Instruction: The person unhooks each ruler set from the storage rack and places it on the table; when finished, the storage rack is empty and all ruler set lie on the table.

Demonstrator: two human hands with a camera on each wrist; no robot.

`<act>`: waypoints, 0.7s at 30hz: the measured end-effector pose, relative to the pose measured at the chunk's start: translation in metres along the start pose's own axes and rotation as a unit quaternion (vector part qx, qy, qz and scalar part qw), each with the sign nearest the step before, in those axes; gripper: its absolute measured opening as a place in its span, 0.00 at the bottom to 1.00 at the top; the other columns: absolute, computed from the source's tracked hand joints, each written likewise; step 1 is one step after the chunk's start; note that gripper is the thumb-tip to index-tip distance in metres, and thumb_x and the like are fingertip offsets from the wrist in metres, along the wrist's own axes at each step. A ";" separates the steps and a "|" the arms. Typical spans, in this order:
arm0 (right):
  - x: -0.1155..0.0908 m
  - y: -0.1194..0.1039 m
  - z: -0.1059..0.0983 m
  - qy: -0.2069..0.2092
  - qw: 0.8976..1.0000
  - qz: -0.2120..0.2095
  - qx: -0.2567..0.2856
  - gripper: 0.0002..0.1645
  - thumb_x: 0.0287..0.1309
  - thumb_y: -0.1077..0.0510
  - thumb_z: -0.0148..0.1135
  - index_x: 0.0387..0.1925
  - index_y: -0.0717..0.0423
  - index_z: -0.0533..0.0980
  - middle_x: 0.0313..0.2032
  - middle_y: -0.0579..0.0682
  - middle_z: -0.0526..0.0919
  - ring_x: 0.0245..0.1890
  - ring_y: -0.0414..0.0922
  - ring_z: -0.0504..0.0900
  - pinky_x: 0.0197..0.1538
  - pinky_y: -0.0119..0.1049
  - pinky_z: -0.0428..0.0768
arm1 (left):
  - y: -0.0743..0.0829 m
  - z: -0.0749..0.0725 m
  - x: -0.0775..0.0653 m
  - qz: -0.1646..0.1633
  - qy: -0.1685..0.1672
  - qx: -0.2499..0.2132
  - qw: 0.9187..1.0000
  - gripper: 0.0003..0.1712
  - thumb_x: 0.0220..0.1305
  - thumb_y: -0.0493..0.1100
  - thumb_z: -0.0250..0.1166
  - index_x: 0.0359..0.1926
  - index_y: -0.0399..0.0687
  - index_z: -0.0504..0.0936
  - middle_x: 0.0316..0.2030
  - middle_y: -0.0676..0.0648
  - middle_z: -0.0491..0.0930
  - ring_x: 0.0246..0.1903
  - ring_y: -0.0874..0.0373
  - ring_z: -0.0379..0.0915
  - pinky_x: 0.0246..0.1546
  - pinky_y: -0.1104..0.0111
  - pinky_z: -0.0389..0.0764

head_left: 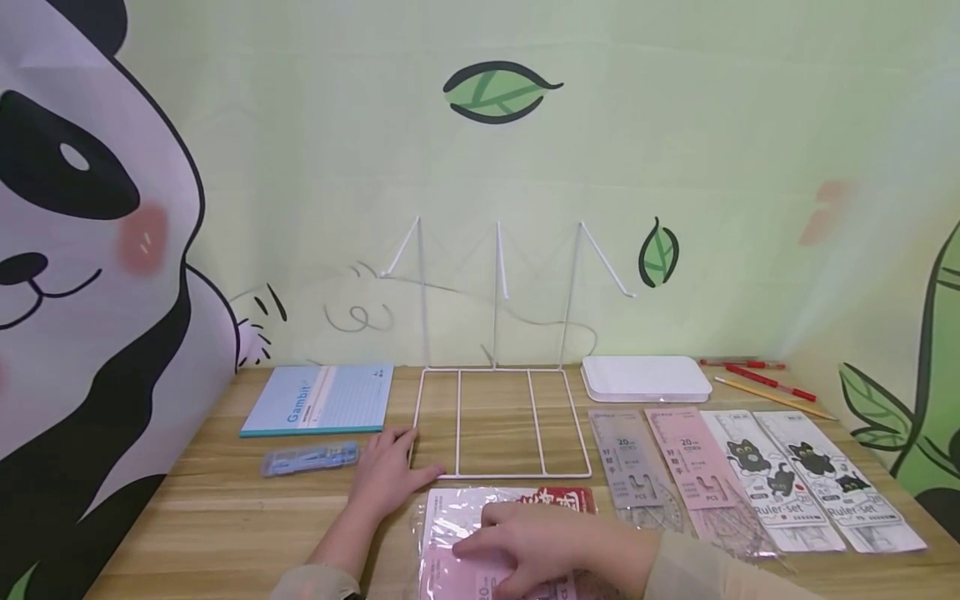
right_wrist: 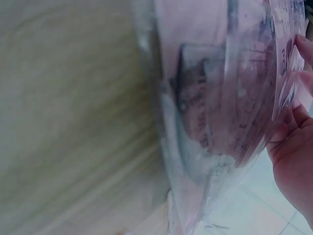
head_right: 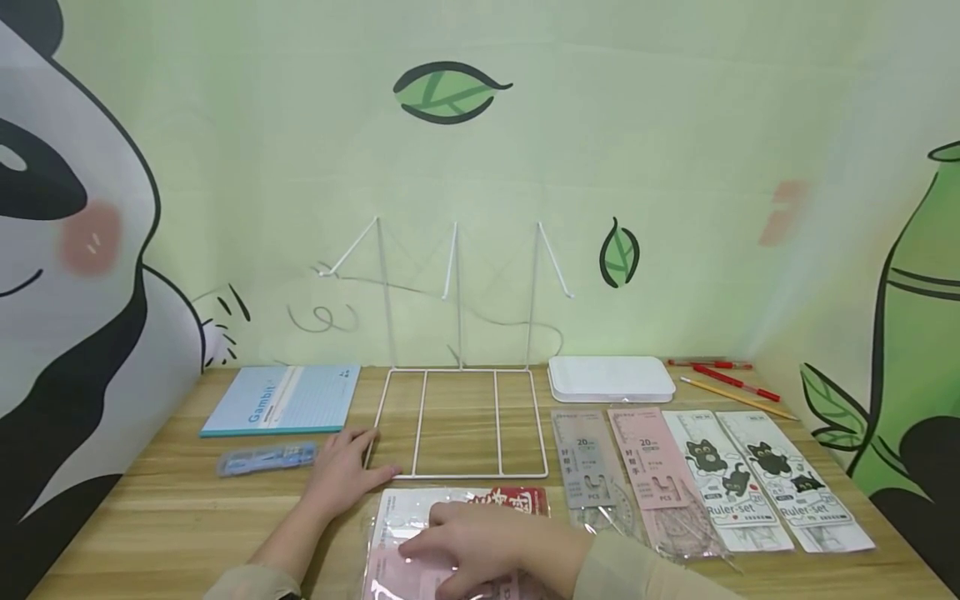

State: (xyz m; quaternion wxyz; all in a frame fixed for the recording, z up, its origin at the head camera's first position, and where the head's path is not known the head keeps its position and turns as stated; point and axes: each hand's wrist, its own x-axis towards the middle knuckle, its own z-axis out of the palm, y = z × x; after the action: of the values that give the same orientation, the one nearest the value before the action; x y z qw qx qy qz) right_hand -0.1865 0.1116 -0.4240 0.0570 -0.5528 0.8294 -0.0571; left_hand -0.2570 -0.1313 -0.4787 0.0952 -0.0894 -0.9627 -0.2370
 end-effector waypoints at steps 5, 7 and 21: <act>0.000 0.000 0.002 0.010 1.000 -0.013 -0.007 0.35 0.46 0.42 0.68 0.59 0.40 0.73 0.36 0.38 0.70 0.30 0.29 0.64 0.32 0.15 0.61 | -0.002 0.003 0.001 -0.001 -0.002 0.009 1.000 0.48 0.48 0.71 0.64 0.61 0.41 0.72 0.58 0.40 0.68 0.57 0.41 0.60 0.57 0.47 0.62; 0.000 0.000 0.003 0.012 1.000 -0.012 -0.008 0.35 0.46 0.42 0.68 0.58 0.41 0.73 0.35 0.37 0.69 0.29 0.29 0.63 0.31 0.15 0.60 | -0.002 0.003 0.002 -0.002 -0.001 0.008 1.000 0.48 0.47 0.70 0.64 0.61 0.41 0.72 0.58 0.40 0.69 0.57 0.41 0.61 0.57 0.47 0.62; -0.007 0.008 -0.001 0.028 0.997 0.047 0.054 0.33 0.50 0.43 0.65 0.60 0.42 0.72 0.37 0.38 0.68 0.30 0.29 0.66 0.33 0.19 0.66 | 0.000 0.001 0.001 -0.004 -0.002 0.007 1.000 0.48 0.48 0.70 0.64 0.60 0.40 0.72 0.57 0.39 0.69 0.57 0.40 0.61 0.56 0.46 0.63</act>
State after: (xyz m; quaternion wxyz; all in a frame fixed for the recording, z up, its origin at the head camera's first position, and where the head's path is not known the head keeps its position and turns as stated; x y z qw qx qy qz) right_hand -0.1909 0.1213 -0.4236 0.0663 -0.5077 0.8513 -0.1148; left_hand -0.2577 -0.1307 -0.4790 0.0925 -0.0854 -0.9648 -0.2308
